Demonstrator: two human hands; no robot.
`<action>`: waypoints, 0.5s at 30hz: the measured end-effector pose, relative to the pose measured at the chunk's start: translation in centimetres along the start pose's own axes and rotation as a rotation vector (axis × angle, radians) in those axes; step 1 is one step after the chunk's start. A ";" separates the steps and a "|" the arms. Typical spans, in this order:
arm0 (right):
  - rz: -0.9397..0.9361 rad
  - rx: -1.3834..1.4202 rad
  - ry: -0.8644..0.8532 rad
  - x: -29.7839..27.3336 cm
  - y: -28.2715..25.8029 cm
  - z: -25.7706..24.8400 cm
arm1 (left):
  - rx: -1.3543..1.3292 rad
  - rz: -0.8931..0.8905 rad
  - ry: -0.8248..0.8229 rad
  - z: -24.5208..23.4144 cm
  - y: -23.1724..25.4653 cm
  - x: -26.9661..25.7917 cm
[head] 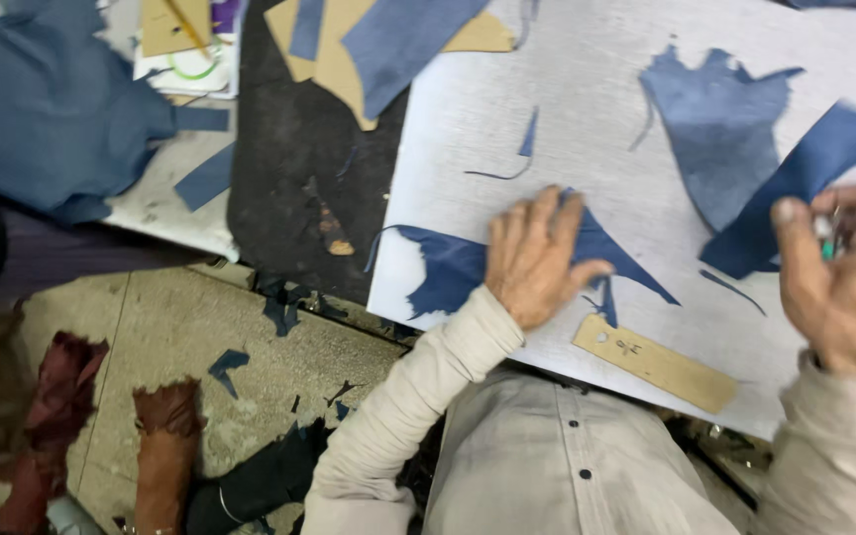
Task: The person uses a utility knife to cut blue fabric along the edges of cardboard templates placed on a worktable. They repeatedly position different templates, trace the outlines, and remove the cut fabric pieces.
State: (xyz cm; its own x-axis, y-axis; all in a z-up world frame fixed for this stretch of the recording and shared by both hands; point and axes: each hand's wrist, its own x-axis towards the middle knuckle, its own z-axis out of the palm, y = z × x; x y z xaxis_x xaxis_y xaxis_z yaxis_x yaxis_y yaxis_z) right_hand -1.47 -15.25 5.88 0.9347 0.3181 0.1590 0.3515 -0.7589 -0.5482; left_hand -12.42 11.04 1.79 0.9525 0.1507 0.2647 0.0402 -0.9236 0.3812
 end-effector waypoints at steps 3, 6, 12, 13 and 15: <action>-0.250 0.026 -0.547 -1.9 -2.0 1.3 | -0.546 0.178 0.002 -2.3 0.2 -1.6; -0.052 0.084 -0.932 -3.2 -4.9 2.6 | -0.821 0.260 -0.273 -4.4 -1.4 -3.0; -0.127 0.093 -1.004 -0.9 -10.4 4.7 | -1.043 -0.047 -0.491 -8.4 -7.8 -7.9; -0.093 0.084 -1.003 -0.2 -11.6 5.1 | -1.080 -0.170 -0.469 -9.1 -9.4 -9.1; -0.029 0.073 -1.000 1.7 -14.9 6.5 | -1.044 -0.291 -0.349 -10.4 -12.3 -11.0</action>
State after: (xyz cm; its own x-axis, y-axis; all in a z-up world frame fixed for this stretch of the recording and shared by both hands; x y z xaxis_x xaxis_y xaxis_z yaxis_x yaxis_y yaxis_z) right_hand -5.45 0.27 9.00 0.4395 0.6927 -0.5718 0.3379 -0.7173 -0.6094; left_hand -26.54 24.39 3.43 0.9867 0.0537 -0.1532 0.1580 -0.1001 0.9823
